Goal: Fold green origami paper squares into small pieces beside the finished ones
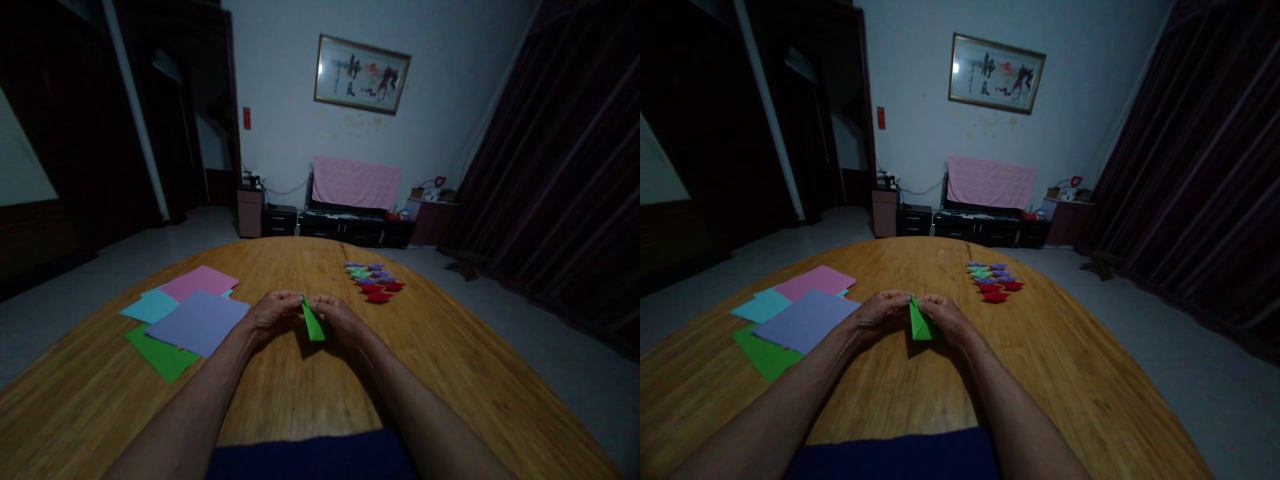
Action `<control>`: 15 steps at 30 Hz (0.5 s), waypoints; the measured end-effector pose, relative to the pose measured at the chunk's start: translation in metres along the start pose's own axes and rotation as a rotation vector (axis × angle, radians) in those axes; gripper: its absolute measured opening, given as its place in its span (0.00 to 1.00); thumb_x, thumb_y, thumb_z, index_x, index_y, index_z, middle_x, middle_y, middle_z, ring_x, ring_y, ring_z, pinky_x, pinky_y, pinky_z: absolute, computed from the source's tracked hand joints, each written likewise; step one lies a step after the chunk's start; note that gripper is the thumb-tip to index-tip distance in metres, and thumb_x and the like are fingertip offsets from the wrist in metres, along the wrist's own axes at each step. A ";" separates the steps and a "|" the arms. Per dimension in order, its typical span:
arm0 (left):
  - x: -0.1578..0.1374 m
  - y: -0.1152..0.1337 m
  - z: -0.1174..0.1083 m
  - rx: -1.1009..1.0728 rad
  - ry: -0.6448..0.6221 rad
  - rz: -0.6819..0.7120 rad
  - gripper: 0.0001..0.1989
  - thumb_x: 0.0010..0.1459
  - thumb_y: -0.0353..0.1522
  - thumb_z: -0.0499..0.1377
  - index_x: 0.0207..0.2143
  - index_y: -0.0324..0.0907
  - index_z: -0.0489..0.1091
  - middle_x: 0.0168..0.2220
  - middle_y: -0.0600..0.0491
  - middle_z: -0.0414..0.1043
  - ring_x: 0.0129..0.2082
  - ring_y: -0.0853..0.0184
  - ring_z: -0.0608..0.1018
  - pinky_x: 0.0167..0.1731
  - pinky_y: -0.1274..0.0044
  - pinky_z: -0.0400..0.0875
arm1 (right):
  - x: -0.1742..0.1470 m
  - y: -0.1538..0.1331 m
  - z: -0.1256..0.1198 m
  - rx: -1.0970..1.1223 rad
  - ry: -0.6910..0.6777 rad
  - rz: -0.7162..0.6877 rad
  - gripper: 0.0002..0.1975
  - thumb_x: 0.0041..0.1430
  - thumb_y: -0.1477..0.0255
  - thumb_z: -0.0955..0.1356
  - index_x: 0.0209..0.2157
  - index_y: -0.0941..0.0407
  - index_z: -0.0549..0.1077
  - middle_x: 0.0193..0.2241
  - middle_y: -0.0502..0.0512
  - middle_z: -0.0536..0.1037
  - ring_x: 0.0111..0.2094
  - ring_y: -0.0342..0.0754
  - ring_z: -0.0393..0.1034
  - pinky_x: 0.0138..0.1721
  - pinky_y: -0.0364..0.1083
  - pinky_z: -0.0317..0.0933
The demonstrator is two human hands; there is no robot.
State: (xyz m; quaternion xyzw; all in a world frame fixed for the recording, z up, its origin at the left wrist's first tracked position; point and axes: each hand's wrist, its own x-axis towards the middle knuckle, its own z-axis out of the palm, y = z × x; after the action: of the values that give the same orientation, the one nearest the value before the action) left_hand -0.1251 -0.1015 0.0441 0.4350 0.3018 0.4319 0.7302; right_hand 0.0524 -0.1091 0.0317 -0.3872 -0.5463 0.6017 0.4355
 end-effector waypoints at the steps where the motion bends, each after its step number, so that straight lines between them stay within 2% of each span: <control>1: 0.000 0.000 -0.001 0.004 -0.004 -0.002 0.14 0.42 0.35 0.71 0.27 0.35 0.73 0.25 0.52 0.73 0.23 0.72 0.74 0.27 0.79 0.68 | 0.000 -0.001 0.000 -0.003 -0.006 -0.009 0.13 0.48 0.61 0.73 0.27 0.58 0.74 0.22 0.49 0.69 0.22 0.41 0.58 0.25 0.42 0.50; 8: 0.001 0.001 0.002 0.049 0.048 0.007 0.10 0.41 0.31 0.69 0.24 0.36 0.72 0.22 0.53 0.71 0.22 0.71 0.73 0.25 0.78 0.66 | -0.001 -0.001 0.000 -0.005 -0.007 -0.012 0.10 0.47 0.64 0.72 0.27 0.56 0.73 0.22 0.49 0.68 0.23 0.41 0.57 0.25 0.42 0.50; 15: 0.005 -0.007 0.004 0.165 0.135 0.061 0.06 0.42 0.29 0.63 0.20 0.38 0.67 0.17 0.58 0.63 0.15 0.76 0.64 0.18 0.82 0.56 | 0.000 0.000 0.005 -0.105 0.095 0.015 0.11 0.47 0.63 0.72 0.27 0.56 0.72 0.21 0.48 0.69 0.22 0.41 0.59 0.24 0.42 0.50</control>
State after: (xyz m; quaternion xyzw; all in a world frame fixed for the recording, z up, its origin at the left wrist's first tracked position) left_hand -0.1168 -0.0999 0.0397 0.4726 0.3714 0.4561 0.6563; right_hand 0.0481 -0.1109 0.0319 -0.4416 -0.5528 0.5563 0.4357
